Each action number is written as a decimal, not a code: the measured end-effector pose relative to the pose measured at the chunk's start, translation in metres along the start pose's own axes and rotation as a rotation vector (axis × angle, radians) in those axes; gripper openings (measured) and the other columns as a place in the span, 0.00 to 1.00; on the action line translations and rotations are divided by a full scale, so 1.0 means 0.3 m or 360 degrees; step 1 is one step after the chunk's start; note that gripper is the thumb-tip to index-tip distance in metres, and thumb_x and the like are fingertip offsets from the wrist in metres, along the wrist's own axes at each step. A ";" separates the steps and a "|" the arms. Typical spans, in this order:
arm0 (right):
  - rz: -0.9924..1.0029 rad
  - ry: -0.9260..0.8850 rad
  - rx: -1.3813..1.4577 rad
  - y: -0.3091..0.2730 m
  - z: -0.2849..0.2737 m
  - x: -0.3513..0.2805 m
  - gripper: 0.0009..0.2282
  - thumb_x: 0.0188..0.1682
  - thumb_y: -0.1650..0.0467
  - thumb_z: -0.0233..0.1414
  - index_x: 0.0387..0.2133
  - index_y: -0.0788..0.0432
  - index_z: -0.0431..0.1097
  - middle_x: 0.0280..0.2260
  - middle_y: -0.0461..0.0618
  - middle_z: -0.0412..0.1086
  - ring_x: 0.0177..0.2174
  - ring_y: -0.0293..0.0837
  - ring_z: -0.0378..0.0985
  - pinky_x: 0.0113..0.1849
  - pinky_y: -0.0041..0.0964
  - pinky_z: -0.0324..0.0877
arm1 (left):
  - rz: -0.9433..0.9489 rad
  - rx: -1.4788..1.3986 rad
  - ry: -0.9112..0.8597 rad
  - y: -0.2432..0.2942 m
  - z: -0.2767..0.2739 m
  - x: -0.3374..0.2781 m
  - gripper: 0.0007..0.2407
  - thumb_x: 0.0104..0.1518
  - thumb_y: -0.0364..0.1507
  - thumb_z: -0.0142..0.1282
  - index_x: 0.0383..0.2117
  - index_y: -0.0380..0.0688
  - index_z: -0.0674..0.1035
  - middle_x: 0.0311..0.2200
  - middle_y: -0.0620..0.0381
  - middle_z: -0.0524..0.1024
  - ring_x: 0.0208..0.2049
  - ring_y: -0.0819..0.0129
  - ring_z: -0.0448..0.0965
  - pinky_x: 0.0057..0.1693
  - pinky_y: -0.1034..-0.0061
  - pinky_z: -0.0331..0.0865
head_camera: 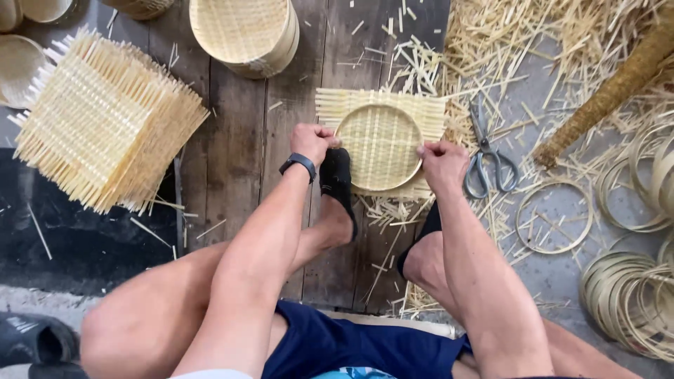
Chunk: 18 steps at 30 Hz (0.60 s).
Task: Manufacturing small round bamboo trays by cutting woven bases and gluing rings.
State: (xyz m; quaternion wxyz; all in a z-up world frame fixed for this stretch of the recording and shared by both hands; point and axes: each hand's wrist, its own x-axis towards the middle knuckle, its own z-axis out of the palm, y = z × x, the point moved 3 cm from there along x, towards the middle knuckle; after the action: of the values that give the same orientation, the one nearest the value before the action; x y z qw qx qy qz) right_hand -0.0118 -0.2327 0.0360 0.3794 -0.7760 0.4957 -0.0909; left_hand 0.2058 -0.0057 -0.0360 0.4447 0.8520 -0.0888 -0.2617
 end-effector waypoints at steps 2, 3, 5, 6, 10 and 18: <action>0.0193 -0.0034 0.0018 -0.006 0.000 -0.006 0.10 0.41 0.69 0.68 0.33 0.60 0.81 0.26 0.51 0.79 0.24 0.36 0.78 0.31 0.33 0.74 | -0.0110 -0.0044 -0.0091 -0.007 0.000 0.003 0.07 0.42 0.25 0.73 0.27 0.42 0.88 0.26 0.55 0.85 0.27 0.73 0.85 0.39 0.77 0.77; 0.0185 -0.0032 0.0016 -0.008 -0.004 -0.003 0.10 0.41 0.69 0.68 0.33 0.60 0.81 0.26 0.51 0.79 0.24 0.36 0.78 0.31 0.33 0.74 | -0.0107 -0.0050 -0.0086 0.002 0.000 -0.009 0.07 0.42 0.25 0.73 0.27 0.42 0.88 0.26 0.55 0.85 0.27 0.73 0.85 0.39 0.77 0.77; 0.0265 -0.0101 0.0166 -0.004 0.001 -0.006 0.10 0.42 0.69 0.66 0.34 0.61 0.81 0.26 0.49 0.79 0.24 0.35 0.79 0.30 0.31 0.75 | -0.0092 -0.0172 -0.0051 0.019 -0.007 -0.028 0.10 0.39 0.23 0.73 0.28 0.42 0.86 0.25 0.56 0.85 0.27 0.74 0.85 0.38 0.78 0.77; 0.0256 -0.0088 0.0165 -0.021 -0.008 -0.010 0.10 0.42 0.69 0.66 0.34 0.61 0.81 0.26 0.49 0.79 0.24 0.35 0.79 0.30 0.31 0.75 | -0.0080 -0.0181 -0.0052 0.028 -0.006 -0.031 0.10 0.39 0.23 0.73 0.28 0.42 0.86 0.25 0.56 0.85 0.27 0.74 0.85 0.38 0.78 0.77; 0.0261 -0.0173 0.0091 -0.030 -0.020 -0.015 0.09 0.42 0.71 0.66 0.34 0.63 0.81 0.26 0.50 0.78 0.24 0.36 0.78 0.31 0.31 0.74 | -0.0056 -0.0126 0.0062 0.003 0.007 -0.064 0.05 0.44 0.22 0.72 0.26 0.41 0.87 0.25 0.54 0.85 0.26 0.72 0.83 0.37 0.77 0.76; -0.0015 -0.0202 0.0281 0.063 -0.004 0.087 0.08 0.40 0.75 0.69 0.30 0.66 0.81 0.28 0.49 0.79 0.26 0.33 0.77 0.31 0.28 0.73 | -0.0095 -0.0402 -0.0076 -0.056 0.027 0.015 0.06 0.43 0.22 0.71 0.26 0.44 0.87 0.25 0.57 0.86 0.26 0.76 0.85 0.38 0.78 0.79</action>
State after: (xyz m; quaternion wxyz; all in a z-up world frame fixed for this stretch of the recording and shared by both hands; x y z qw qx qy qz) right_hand -0.0129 -0.2592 0.0177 0.4765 -0.7461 0.4569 -0.0868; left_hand 0.2041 -0.0033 -0.0550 0.5383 0.7849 -0.0403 -0.3041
